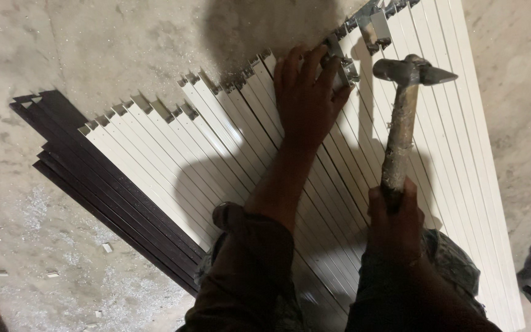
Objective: The person kneels on the floor and uses a hammer to tap metal clips into place along the edge of white ceiling panels. The person holds each clip with one hand and strikes it with the hammer using the other hand, moving along the panel edge to secure multiple clips.
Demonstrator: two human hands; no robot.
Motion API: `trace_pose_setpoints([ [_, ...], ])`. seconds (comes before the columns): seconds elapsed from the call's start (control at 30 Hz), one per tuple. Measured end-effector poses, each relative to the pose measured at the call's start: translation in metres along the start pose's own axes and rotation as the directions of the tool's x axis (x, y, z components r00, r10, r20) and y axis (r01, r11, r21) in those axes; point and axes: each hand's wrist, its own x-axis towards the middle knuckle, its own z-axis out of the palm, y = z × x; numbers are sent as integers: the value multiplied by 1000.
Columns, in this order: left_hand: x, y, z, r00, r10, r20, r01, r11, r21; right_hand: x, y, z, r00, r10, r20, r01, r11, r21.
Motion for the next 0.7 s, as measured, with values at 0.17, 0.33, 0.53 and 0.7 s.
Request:
trace_pose_setpoints([
  [0.17, -1, 1, -2, 1000, 4, -5, -4, 1000, -4, -2, 5, 1, 1000, 6, -14, -4, 996, 87],
  [0.33, 0, 1, -2, 1000, 7, 2, -7, 1000, -15, -4, 10, 1, 999, -29, -28, 31, 993, 110],
  [0.53, 1, 1, -2, 1000, -2, 6, 2, 1000, -18, 0, 6, 5, 997, -74, -7, 74, 997, 0],
  [0.7, 1, 2, -4, 999, -37, 36, 37, 999, -4, -4, 3, 5, 949, 312, -41, -313, 950, -14],
])
